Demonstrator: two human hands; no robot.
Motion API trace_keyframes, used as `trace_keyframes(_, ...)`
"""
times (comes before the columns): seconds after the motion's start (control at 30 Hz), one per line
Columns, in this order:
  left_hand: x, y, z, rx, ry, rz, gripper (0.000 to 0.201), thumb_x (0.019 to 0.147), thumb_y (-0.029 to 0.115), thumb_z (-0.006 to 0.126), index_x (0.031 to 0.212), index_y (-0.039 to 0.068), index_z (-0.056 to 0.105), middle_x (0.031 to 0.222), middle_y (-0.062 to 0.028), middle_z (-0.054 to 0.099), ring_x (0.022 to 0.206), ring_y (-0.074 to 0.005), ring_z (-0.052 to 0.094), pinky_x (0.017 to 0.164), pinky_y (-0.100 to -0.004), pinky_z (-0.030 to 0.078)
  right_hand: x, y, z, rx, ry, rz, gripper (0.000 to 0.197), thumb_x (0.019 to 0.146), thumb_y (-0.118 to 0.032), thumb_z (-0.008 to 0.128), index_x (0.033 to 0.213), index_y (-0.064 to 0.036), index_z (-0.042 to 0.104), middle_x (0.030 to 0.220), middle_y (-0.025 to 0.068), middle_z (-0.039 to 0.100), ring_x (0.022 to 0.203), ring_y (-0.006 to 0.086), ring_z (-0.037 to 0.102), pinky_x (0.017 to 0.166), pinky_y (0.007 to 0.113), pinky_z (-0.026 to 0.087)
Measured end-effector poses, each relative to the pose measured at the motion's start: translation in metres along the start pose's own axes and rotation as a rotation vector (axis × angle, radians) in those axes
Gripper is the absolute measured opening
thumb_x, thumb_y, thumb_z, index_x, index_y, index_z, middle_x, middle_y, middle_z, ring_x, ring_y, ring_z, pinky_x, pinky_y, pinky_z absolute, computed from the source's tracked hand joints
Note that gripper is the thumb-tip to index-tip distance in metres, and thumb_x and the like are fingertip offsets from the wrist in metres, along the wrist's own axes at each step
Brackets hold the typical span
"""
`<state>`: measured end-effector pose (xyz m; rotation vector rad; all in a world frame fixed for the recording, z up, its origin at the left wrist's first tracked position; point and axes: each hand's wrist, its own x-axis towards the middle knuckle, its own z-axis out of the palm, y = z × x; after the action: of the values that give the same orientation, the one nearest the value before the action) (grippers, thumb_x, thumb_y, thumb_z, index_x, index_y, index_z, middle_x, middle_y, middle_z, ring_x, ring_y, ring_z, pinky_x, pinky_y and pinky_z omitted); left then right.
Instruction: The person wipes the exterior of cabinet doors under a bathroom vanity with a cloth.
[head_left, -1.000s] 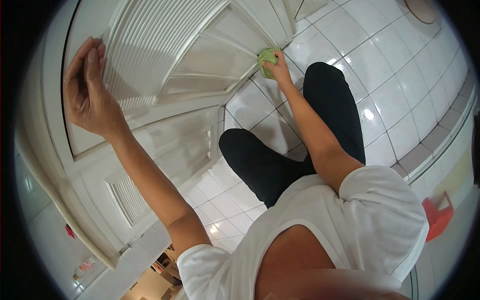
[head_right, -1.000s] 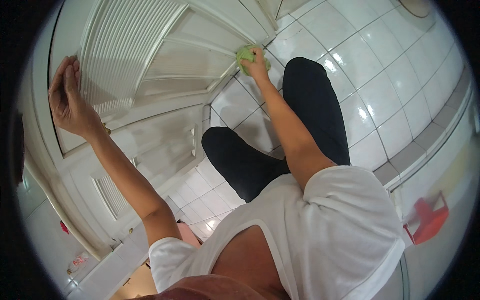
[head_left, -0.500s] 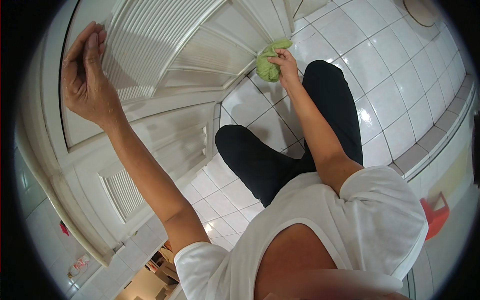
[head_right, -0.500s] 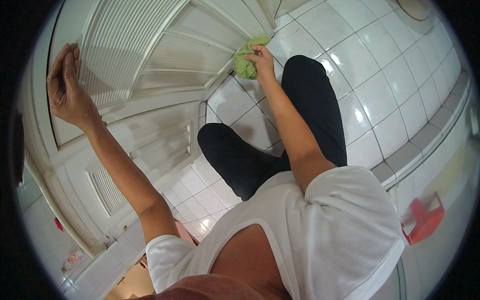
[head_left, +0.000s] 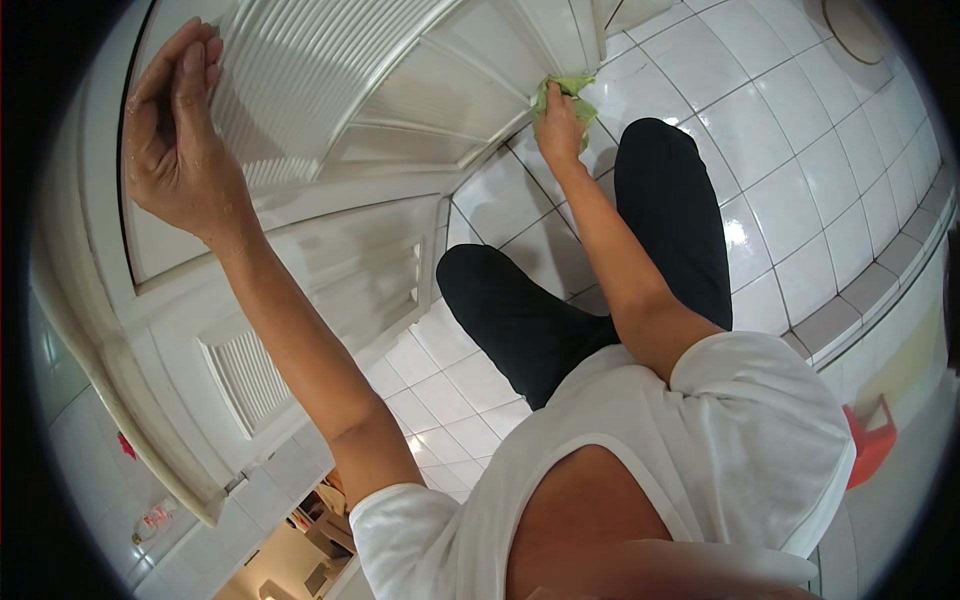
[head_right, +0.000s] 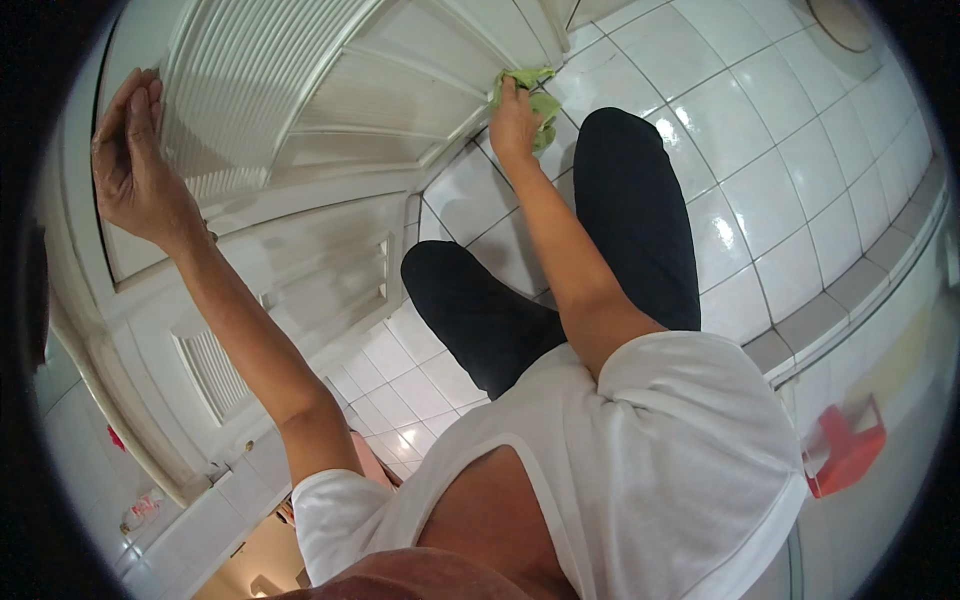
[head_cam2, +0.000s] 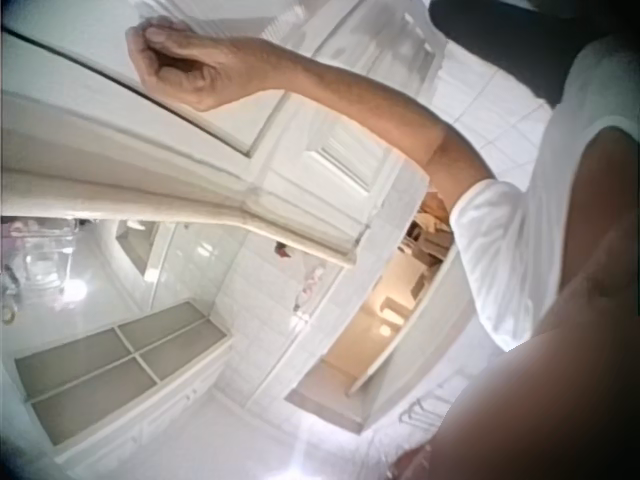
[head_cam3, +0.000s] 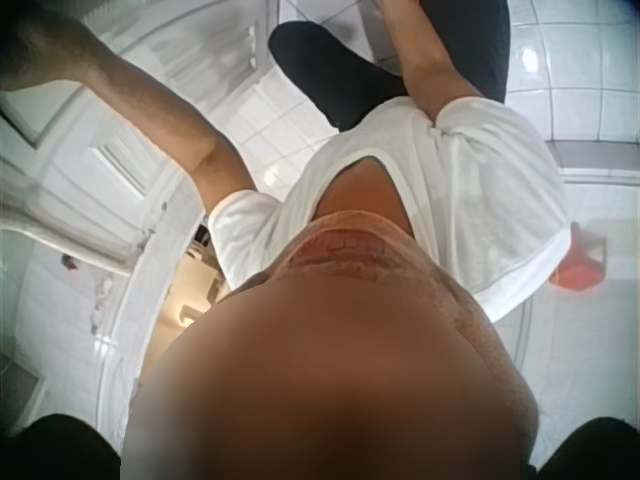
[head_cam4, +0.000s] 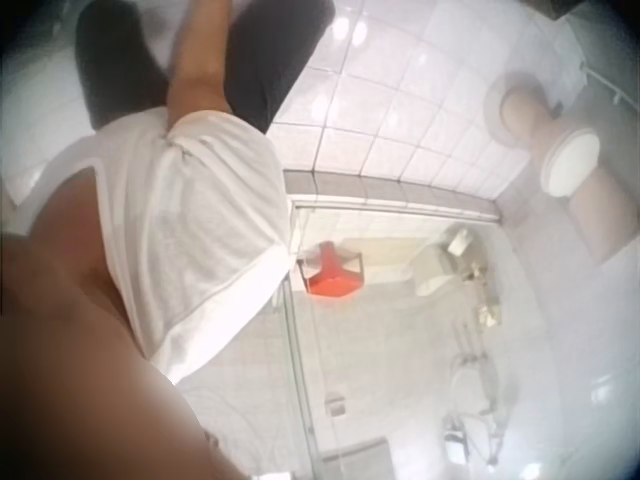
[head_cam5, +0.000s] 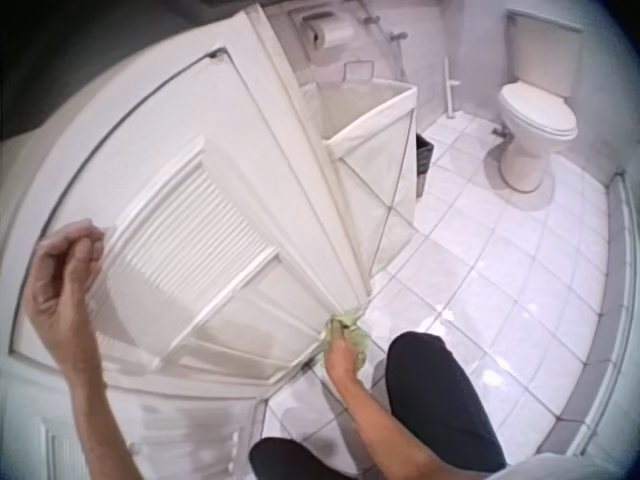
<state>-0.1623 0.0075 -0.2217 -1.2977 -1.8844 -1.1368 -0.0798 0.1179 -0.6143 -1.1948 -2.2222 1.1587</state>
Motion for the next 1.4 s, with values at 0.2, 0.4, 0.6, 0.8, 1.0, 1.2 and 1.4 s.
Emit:
trace_keyframes(0.2, 0.001, -0.004, 0.000, -0.031, 0.024, 0.043, 0.011, 0.088, 0.000, 0.061, 0.096, -0.002, 0.068, 0.095, -0.0147, 0.071, 0.086, -0.0190, 0.071, 0.077, -0.0280, 0.061, -0.001, 0.020, -0.001, -0.029, -0.275, -0.103, 0.047, 0.087, -0.010, 0.050, 0.133, -0.0190, 0.051, 0.116, 0.0148, 0.056, 0.108, 0.0332, 0.057, 0.085, 0.056, 0.039)
trace_keyframes(0.4, 0.000, -0.001, 0.002, -0.014, 0.002, -0.032, 0.014, 0.091, 0.003, 0.059, 0.101, -0.001, 0.067, 0.098, -0.0162, 0.070, 0.092, -0.0213, 0.070, 0.085, -0.0309, 0.059, 0.010, 0.035, 0.001, 0.179, -0.088, -0.119, 0.053, 0.085, -0.007, 0.048, 0.137, -0.0189, 0.048, 0.114, 0.0144, 0.057, 0.108, 0.0353, 0.056, 0.085, 0.054, 0.041)
trace_keyframes(0.6, 0.001, -0.002, -0.003, 0.020, -0.012, 0.014, 0.014, 0.091, 0.002, 0.058, 0.101, -0.003, 0.067, 0.098, -0.0167, 0.070, 0.092, -0.0221, 0.070, 0.085, -0.0308, 0.059, -0.006, 0.027, 0.006, 0.031, -0.236, -0.112, 0.060, 0.082, -0.002, 0.046, 0.140, -0.0159, 0.043, 0.112, 0.0186, 0.058, 0.101, 0.0378, 0.058, 0.086, 0.044, 0.046)
trace_keyframes(0.8, -0.002, -0.006, -0.008, -0.001, -0.010, -0.019, 0.014, 0.091, 0.001, 0.058, 0.101, -0.003, 0.067, 0.098, -0.0169, 0.070, 0.091, -0.0215, 0.070, 0.084, -0.0296, 0.059, 0.012, 0.041, -0.019, 0.822, -0.332, 0.090, 0.069, 0.073, 0.008, 0.042, 0.139, -0.0129, 0.041, 0.108, 0.0163, 0.061, 0.098, 0.0305, 0.062, 0.089, 0.041, 0.047)
trace_keyframes(1.0, 0.003, 0.004, 0.006, 0.029, -0.003, -0.014, 0.014, 0.091, 0.002, 0.059, 0.102, -0.002, 0.067, 0.098, -0.0164, 0.070, 0.091, -0.0205, 0.070, 0.083, -0.0293, 0.059, 0.021, 0.035, -0.004, 0.534, -0.067, -0.096, 0.062, 0.077, 0.007, 0.042, 0.136, -0.0111, 0.045, 0.120, 0.0168, 0.060, 0.107, 0.0340, 0.059, 0.092, 0.045, 0.043)
trace_keyframes(1.2, 0.000, -0.005, 0.003, -0.007, 0.033, 0.045, 0.011, 0.088, 0.001, 0.063, 0.096, 0.000, 0.069, 0.094, -0.0132, 0.072, 0.084, -0.0180, 0.071, 0.075, -0.0257, 0.060, -0.018, 0.006, 0.001, -0.028, -0.240, -0.062, 0.054, 0.083, -0.004, 0.045, 0.135, -0.0174, 0.048, 0.128, 0.0176, 0.057, 0.116, 0.0359, 0.055, 0.093, 0.048, 0.042)
trace_keyframes(1.4, 0.003, -0.002, 0.002, -0.023, 0.024, 0.023, 0.010, 0.088, 0.001, 0.062, 0.095, 0.000, 0.069, 0.094, -0.0129, 0.072, 0.084, -0.0178, 0.071, 0.073, -0.0252, 0.060, 0.017, 0.028, -0.029, -0.002, -0.361, -0.144, 0.058, 0.083, -0.005, 0.045, 0.137, -0.0291, 0.043, 0.123, 0.0118, 0.061, 0.108, 0.0363, 0.059, 0.088, 0.052, 0.041)
